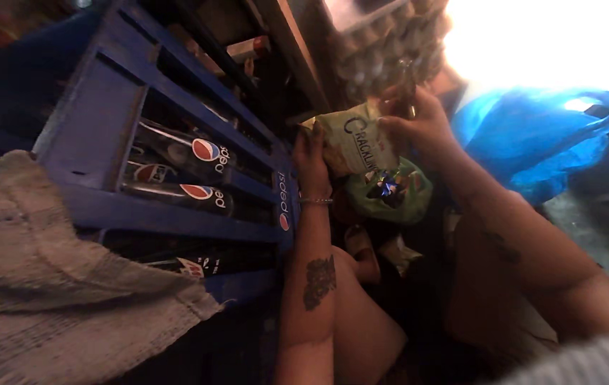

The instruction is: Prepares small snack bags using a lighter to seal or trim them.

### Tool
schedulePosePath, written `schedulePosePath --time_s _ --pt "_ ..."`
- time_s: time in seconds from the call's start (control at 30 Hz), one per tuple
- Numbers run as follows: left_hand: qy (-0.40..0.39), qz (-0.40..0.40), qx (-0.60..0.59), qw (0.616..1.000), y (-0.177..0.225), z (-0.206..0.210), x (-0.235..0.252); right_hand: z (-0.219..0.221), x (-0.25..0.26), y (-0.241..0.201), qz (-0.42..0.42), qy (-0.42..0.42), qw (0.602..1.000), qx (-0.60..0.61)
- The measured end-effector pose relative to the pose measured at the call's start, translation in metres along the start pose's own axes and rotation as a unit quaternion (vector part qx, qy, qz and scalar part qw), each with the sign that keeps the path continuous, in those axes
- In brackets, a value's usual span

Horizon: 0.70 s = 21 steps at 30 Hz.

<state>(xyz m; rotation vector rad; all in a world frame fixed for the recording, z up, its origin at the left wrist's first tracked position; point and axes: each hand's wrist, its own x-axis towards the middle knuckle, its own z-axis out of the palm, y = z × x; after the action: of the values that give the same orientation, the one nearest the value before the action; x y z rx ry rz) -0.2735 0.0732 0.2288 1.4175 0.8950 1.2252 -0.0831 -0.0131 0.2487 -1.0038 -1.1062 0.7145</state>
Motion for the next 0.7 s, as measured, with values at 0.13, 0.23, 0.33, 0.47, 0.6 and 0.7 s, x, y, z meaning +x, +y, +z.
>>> schedulePosePath --time_s 0.13,0.23,0.33,0.47,0.6,0.7 --pt "-0.009 0.002 0.016 1.0 -0.001 0.0 0.0 -0.001 0.001 0.003 0.0 0.0 0.999 0.039" --pt "-0.001 0.009 0.027 1.0 -0.004 0.0 0.0 -0.001 0.001 0.004 -0.012 0.002 0.999 0.029" --pt "0.026 -0.005 0.027 0.999 -0.005 0.002 0.0 0.003 0.001 0.008 -0.084 0.062 0.994 -0.011" --pt "0.055 0.004 -0.021 0.998 -0.007 0.009 -0.001 0.005 0.007 0.017 -0.149 0.13 0.98 -0.001" --pt "0.074 0.011 -0.022 0.997 -0.011 0.005 0.003 0.003 0.007 0.014 -0.096 0.11 0.989 -0.015" --pt "0.099 0.012 -0.024 0.995 -0.006 0.005 0.001 0.004 0.006 0.012 -0.068 0.092 0.993 -0.005"
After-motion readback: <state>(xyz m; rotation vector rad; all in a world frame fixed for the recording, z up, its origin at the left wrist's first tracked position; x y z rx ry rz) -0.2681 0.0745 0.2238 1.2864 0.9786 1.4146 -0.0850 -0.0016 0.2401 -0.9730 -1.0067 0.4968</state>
